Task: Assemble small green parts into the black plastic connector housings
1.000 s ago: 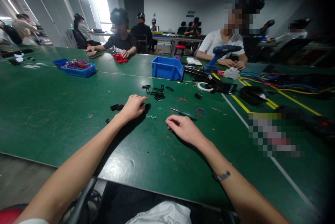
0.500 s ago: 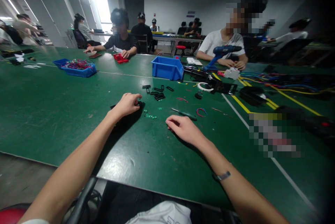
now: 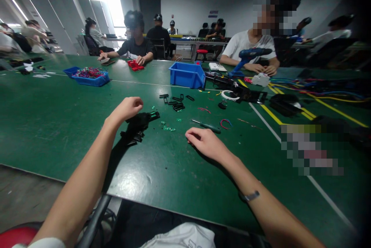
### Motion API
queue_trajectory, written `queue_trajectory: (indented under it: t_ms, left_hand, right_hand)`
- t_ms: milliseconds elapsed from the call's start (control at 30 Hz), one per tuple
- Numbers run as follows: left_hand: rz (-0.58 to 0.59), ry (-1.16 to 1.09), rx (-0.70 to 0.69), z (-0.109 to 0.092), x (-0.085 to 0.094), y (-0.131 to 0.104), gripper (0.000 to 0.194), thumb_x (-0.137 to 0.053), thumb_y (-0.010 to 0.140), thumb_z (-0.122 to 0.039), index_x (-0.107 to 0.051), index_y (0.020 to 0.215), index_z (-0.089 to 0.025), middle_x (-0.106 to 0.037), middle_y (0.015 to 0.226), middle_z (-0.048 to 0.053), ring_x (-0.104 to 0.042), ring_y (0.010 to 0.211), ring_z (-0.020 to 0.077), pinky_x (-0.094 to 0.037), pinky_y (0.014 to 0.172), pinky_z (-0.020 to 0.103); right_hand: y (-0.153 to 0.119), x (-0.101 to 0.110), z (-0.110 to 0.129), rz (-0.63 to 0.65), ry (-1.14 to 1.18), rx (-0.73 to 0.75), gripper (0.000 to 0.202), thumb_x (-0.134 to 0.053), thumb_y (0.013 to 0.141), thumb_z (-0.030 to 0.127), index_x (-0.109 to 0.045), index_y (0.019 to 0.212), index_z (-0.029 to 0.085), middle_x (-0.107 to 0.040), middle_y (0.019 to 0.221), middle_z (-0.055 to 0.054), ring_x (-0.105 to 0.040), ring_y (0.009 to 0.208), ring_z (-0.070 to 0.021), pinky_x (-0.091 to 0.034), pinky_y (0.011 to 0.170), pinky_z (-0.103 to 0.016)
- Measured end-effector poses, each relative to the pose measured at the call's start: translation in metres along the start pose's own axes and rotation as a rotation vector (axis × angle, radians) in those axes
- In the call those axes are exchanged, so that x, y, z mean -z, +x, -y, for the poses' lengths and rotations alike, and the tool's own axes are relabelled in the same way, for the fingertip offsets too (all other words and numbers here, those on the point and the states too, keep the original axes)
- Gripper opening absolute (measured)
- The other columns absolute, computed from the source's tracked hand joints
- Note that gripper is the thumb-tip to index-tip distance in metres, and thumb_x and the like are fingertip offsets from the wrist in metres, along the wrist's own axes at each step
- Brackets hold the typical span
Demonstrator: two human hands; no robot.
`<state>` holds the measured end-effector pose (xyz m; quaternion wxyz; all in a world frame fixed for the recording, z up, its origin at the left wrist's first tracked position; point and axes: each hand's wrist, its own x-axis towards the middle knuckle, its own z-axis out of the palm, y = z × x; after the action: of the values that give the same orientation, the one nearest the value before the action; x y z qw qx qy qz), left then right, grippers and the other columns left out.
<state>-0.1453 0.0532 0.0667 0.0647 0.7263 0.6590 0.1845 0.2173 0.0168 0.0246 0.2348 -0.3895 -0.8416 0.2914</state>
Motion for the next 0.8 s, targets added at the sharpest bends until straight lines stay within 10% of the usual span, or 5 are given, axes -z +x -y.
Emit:
queue_trajectory:
  t_ms: [433, 800]
  left_hand:
    - [0.281, 0.123, 0.205, 0.032, 0.006, -0.007, 0.028, -0.065, 0.061, -0.022, -0.075, 0.087, -0.023, -0.076, 0.082, 0.004, -0.067, 0.069, 0.0176, -0.045, 0.058, 0.021]
    - [0.128, 0.206, 0.232, 0.028, 0.011, -0.005, 0.021, -0.061, 0.069, -0.024, -0.074, 0.086, -0.02, -0.076, 0.086, 0.012, -0.069, 0.077, 0.0234, -0.045, 0.061, 0.026]
  right_hand:
    - [0.002, -0.001, 0.001, 0.013, -0.016, -0.006, 0.023, -0.051, 0.098, 0.029, -0.072, 0.095, 0.02, -0.074, 0.08, -0.004, -0.067, 0.072, -0.0188, -0.045, 0.067, -0.028]
    - [0.0, 0.0, 0.001, 0.009, -0.012, 0.003, 0.022, -0.051, 0.097, 0.027, -0.071, 0.094, 0.02, -0.073, 0.078, -0.002, -0.066, 0.071, -0.0182, -0.044, 0.068, -0.028]
